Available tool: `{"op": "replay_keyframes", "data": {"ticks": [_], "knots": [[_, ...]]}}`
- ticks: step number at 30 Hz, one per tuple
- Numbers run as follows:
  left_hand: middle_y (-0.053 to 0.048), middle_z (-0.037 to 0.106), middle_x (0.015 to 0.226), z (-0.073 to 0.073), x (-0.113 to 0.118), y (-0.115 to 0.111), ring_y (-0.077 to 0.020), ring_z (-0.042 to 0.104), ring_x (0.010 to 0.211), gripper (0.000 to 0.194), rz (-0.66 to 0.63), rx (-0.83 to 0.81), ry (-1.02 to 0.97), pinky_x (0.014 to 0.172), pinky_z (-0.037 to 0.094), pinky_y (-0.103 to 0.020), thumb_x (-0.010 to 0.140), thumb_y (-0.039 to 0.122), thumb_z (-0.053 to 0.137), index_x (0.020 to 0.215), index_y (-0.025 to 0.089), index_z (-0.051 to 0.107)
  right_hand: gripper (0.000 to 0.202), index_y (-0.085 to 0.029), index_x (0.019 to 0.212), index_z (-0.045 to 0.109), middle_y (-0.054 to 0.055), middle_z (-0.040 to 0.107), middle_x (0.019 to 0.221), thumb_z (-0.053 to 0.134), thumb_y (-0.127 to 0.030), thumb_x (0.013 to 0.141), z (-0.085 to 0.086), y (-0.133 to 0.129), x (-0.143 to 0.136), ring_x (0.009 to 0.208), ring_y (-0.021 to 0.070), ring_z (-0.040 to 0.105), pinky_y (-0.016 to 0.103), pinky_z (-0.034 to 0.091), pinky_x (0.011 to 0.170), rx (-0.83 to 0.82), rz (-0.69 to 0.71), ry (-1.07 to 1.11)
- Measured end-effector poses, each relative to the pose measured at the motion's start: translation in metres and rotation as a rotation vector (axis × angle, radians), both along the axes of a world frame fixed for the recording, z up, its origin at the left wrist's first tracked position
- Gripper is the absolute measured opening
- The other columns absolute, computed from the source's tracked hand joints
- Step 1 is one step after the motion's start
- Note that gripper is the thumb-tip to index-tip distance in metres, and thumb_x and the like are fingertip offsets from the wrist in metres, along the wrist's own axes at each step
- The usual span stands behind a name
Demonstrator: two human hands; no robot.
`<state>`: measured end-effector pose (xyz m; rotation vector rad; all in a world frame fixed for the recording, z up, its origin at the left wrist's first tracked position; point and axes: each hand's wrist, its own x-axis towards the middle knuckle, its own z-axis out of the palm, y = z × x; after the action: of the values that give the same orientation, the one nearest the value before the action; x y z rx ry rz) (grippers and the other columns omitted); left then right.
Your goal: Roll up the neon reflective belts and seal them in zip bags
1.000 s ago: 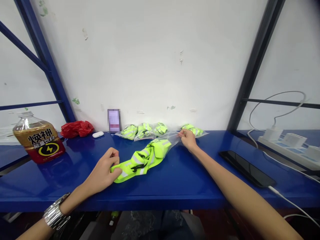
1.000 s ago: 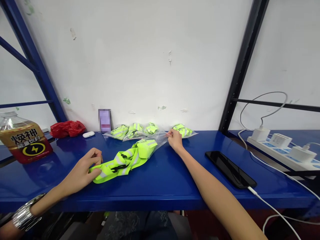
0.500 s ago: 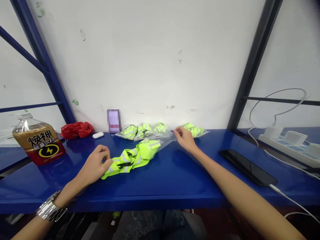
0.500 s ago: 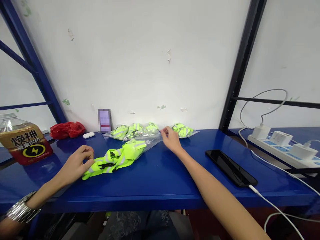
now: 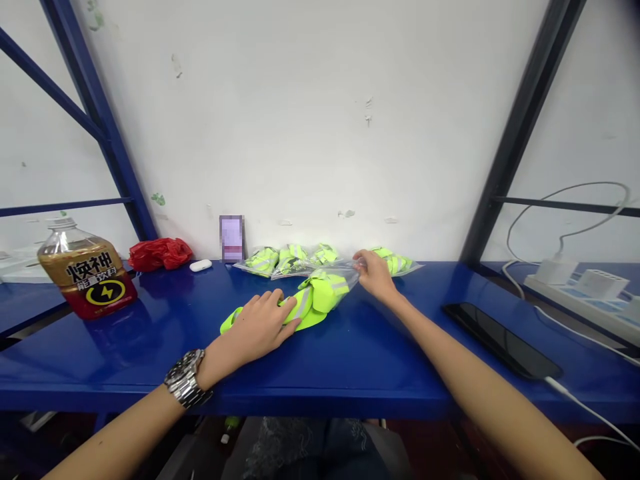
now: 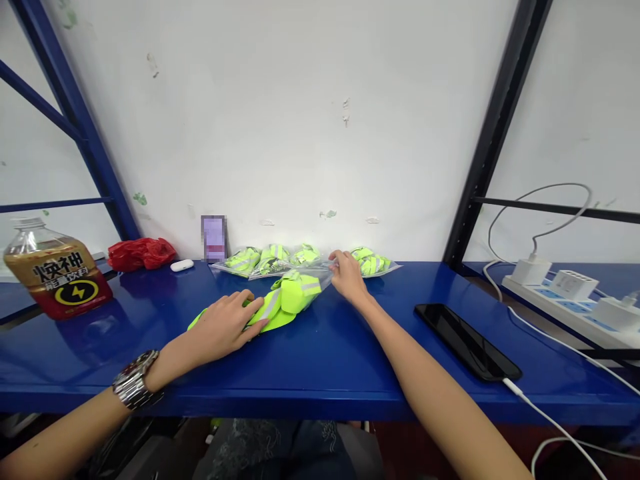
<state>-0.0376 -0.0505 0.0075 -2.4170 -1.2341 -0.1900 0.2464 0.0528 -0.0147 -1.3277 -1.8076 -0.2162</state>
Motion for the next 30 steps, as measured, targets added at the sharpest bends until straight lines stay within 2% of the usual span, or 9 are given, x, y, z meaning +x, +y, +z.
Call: {"op": "replay_keyframes", "data": {"ticks": [4,6,10,13,16,19,23,26,30], "knots": [[-0.009,0.055,0.094,-0.001,-0.006,-0.016,-0.0240,0.057,0.080,0.029,0.000,0.024,0.000,0.070,0.045,-0.034,0.094,0.041,0.038,0.102,0.022,0.057,0.026,-0.016,0.097,0.062,0.011,0.064,0.091,0.042,-0.013,0.080,0.005,0.007,0.026,0.089,0.0242,0.058,0.035,0.043,0.081,-0.003,-0.020,-0.033],[-0.008,0.056,0.092,-0.002,-0.017,-0.019,-0.0238,0.056,0.079,0.027,0.057,0.031,-0.008,0.069,0.044,-0.034,0.093,0.041,0.039,0.100,0.022,0.058,0.031,-0.016,0.108,0.061,0.014,0.064,0.109,0.040,-0.019,0.085,0.005,0.010,0.041,0.106,0.0270,0.055,0.039,0.041,0.090,-0.017,-0.037,-0.048],[-0.009,0.058,0.093,-0.007,-0.041,-0.014,-0.0228,0.057,0.079,0.030,0.169,0.073,-0.067,0.071,0.044,-0.033,0.092,0.043,0.040,0.103,0.022,0.059,0.052,-0.015,0.137,0.043,0.017,0.040,0.145,0.036,-0.041,0.093,0.009,0.002,0.048,0.136,0.0322,0.029,0.047,0.032,0.102,0.012,-0.100,-0.131],[-0.010,0.058,0.094,-0.011,-0.046,-0.005,-0.0244,0.058,0.081,0.034,0.259,0.101,-0.060,0.071,0.044,-0.033,0.092,0.044,0.038,0.106,0.020,0.058,0.056,-0.013,0.131,0.048,0.020,0.051,0.133,0.038,-0.050,0.091,0.018,-0.018,0.025,0.125,0.0344,0.041,0.048,0.035,0.098,0.034,-0.187,-0.133],[-0.011,0.058,0.095,-0.010,-0.040,0.001,-0.0265,0.059,0.083,0.038,0.322,0.092,-0.044,0.071,0.044,-0.035,0.093,0.045,0.035,0.110,0.019,0.056,0.052,-0.022,0.117,0.060,0.014,0.065,0.115,0.054,-0.058,0.080,0.021,-0.040,-0.002,0.114,0.0361,0.048,0.052,0.034,0.094,-0.068,-0.072,-0.382],[-0.012,0.058,0.096,-0.007,-0.032,0.006,-0.0276,0.060,0.085,0.039,0.343,0.077,-0.061,0.071,0.045,-0.036,0.094,0.045,0.034,0.113,0.017,0.054,0.046,-0.022,0.120,0.058,0.014,0.062,0.120,0.063,-0.037,0.077,0.017,-0.044,-0.006,0.110,0.0356,0.050,0.052,0.035,0.090,-0.131,-0.061,-0.574],[-0.014,0.057,0.098,-0.006,-0.027,0.015,-0.0301,0.060,0.087,0.041,0.356,0.060,-0.084,0.070,0.046,-0.038,0.094,0.044,0.031,0.113,0.015,0.053,0.051,-0.022,0.120,0.060,0.010,0.059,0.128,0.046,0.000,0.075,0.012,-0.026,0.023,0.111,0.0281,0.051,0.040,0.038,0.089,-0.145,-0.041,-0.664],[-0.014,0.057,0.102,-0.007,-0.027,0.021,-0.0303,0.060,0.089,0.041,0.319,0.032,-0.116,0.071,0.045,-0.039,0.094,0.044,0.032,0.117,0.016,0.051,0.053,-0.023,0.120,0.060,0.009,0.057,0.131,0.043,0.001,0.076,0.008,-0.012,0.038,0.119,0.0310,0.046,0.043,0.036,0.093,-0.103,-0.106,-0.651],[-0.013,0.058,0.109,-0.008,-0.027,0.023,-0.0277,0.060,0.088,0.037,0.191,0.020,-0.149,0.073,0.044,-0.037,0.094,0.042,0.035,0.120,0.020,0.050,0.049,-0.022,0.121,0.060,0.011,0.061,0.125,0.043,-0.006,0.078,0.002,-0.001,0.031,0.122,0.0334,0.045,0.048,0.031,0.098,-0.108,-0.131,-0.671]]}}
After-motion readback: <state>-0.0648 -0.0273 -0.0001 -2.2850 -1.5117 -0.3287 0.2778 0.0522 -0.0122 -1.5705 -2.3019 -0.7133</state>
